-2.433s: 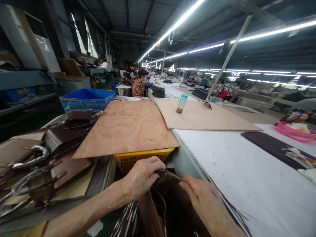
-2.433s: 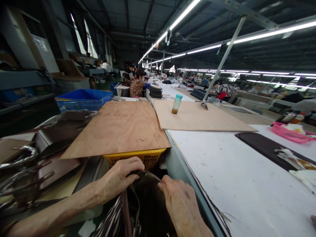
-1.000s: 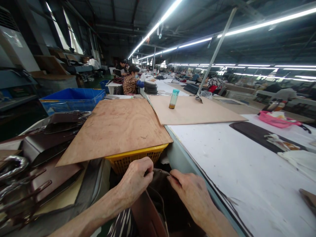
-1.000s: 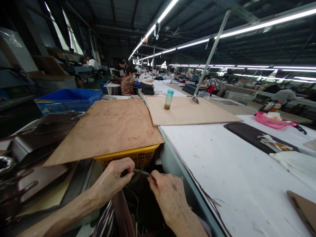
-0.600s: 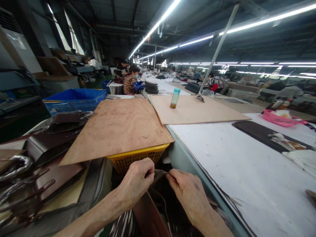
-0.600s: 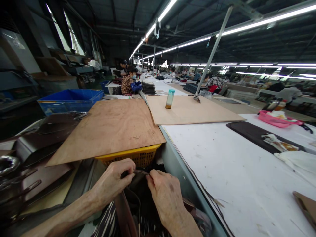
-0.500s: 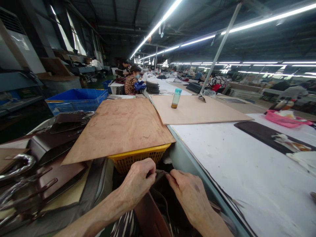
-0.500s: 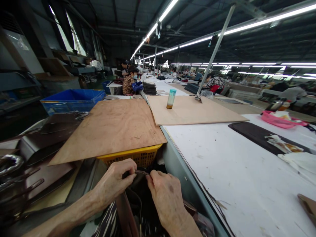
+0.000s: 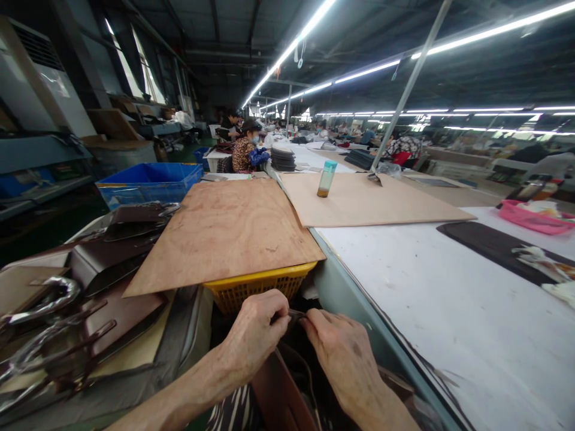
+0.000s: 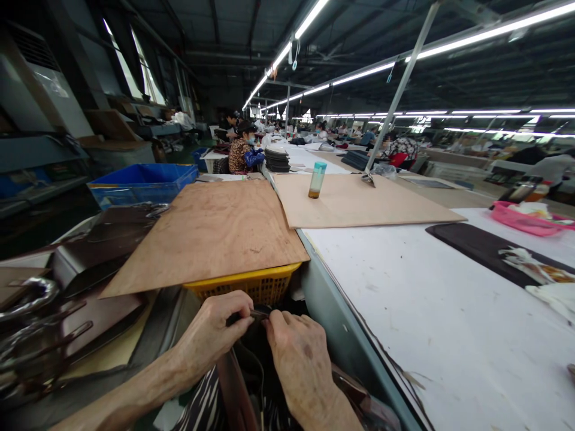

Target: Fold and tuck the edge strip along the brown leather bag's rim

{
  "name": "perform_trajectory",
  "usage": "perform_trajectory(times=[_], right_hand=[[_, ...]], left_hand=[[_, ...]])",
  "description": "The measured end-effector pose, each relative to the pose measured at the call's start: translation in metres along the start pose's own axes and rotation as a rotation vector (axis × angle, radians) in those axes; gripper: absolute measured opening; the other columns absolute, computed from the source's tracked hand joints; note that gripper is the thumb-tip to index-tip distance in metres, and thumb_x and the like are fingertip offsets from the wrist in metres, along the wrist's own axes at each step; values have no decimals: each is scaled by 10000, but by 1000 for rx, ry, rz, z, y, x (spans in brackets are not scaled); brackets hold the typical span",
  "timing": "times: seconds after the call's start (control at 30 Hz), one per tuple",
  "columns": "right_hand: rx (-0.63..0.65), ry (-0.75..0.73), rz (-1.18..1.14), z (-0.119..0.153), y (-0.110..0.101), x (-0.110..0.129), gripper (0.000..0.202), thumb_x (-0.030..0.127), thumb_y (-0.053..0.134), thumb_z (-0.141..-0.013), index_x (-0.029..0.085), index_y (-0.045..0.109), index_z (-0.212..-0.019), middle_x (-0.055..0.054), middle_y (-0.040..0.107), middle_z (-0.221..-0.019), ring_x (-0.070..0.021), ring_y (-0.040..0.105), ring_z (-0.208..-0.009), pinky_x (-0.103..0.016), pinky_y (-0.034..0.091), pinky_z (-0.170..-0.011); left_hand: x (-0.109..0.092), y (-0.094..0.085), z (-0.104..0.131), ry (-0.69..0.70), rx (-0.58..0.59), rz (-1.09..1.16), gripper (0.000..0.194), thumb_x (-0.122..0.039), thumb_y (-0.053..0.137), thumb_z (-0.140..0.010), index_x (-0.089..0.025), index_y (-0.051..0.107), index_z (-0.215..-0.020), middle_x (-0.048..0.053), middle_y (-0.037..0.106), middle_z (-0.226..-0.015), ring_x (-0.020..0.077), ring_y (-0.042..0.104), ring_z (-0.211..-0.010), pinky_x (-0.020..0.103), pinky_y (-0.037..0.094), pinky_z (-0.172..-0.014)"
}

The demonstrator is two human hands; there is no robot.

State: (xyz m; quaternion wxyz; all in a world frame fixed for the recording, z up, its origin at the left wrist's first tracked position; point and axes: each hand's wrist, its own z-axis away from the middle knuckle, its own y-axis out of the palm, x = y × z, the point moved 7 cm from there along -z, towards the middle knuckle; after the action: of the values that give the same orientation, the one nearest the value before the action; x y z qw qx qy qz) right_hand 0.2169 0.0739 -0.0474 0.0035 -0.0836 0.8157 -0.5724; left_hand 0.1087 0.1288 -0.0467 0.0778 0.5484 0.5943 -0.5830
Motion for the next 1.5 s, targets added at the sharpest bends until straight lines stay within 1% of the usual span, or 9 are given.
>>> perform_trajectory(times=[0.2, 0.4, 0.57, 0.7, 0.8, 1.17, 1.3, 1.4, 1.5], right_hand=[[1, 1, -4, -1, 0, 1, 192, 142, 498, -868, 219, 524, -694, 23, 608, -625, -183, 571, -564, -303, 242, -552], [3, 32, -9, -1, -1, -1, 179, 170, 540, -852, 225, 533, -682, 25, 613, -610, -186, 584, -554, -304, 243, -531], [22, 43, -15, -1, 1, -3, 166, 173, 536, -855, 221, 547, -696, 23, 624, -622, -186, 592, -559, -296, 262, -523], [48, 23, -42, -3, 2, 0, 62, 176, 564, -842, 221, 590, -808, 13, 649, -702, -189, 606, -619, -289, 318, -560], [68, -1, -71, -6, 4, 4, 119, 149, 608, -811, 222, 605, -906, 2, 662, -789, -191, 611, -678, -290, 348, -614], [138, -8, -193, -8, 8, 7, 198, 108, 510, -880, 204, 562, -714, 22, 616, -703, -163, 571, -668, -271, 313, -605], [149, 35, -182, -9, 8, 4, 142, 153, 560, -860, 208, 556, -730, 19, 622, -726, -175, 575, -689, -268, 326, -614], [159, 22, -185, -12, 9, 8, 92, 163, 624, -814, 211, 559, -769, 17, 631, -772, -191, 578, -724, -273, 335, -631], [191, -37, -212, -18, 8, 18, 107, 101, 553, -841, 206, 570, -827, 2, 645, -805, -182, 594, -743, -261, 346, -641]], left_hand=[[-2, -1, 1, -5, 2, 19, 160, -38, 429, -665, -167, 413, -571, -3, 540, -673, 116, 478, -630, 215, 351, -603], [6, -1, 0, -102, 9, -22, 168, -56, 443, -658, -176, 350, -586, -27, 518, -637, 107, 448, -595, 213, 324, -571], [5, -2, 0, -137, 12, -50, 135, -65, 441, -669, -175, 402, -601, -39, 492, -608, 107, 446, -582, 218, 317, -562], [2, -2, -1, -153, 39, 47, 135, -66, 443, -678, -189, 451, -733, -45, 523, -648, 114, 504, -625, 220, 363, -617], [0, -1, -2, -146, 64, 147, 206, -52, 439, -674, -201, 425, -816, -50, 552, -682, 113, 543, -650, 218, 395, -662], [2, 0, -3, -139, 86, 108, 238, -38, 441, -680, -199, 469, -854, -43, 586, -694, 120, 558, -671, 224, 417, -677], [-1, 0, 0, -103, 51, 161, 228, -25, 397, -731, -202, 452, -863, -42, 572, -716, 110, 553, -685, 225, 425, -705], [-1, -2, 3, -111, -36, 196, 234, -35, 415, -744, -202, 430, -907, -33, 532, -749, 110, 536, -699, 234, 444, -722], [-2, -6, 5, -93, -110, 221, 211, -74, 427, -777, -203, 423, -945, 6, 487, -879, 123, 518, -795, 234, 472, -711]])
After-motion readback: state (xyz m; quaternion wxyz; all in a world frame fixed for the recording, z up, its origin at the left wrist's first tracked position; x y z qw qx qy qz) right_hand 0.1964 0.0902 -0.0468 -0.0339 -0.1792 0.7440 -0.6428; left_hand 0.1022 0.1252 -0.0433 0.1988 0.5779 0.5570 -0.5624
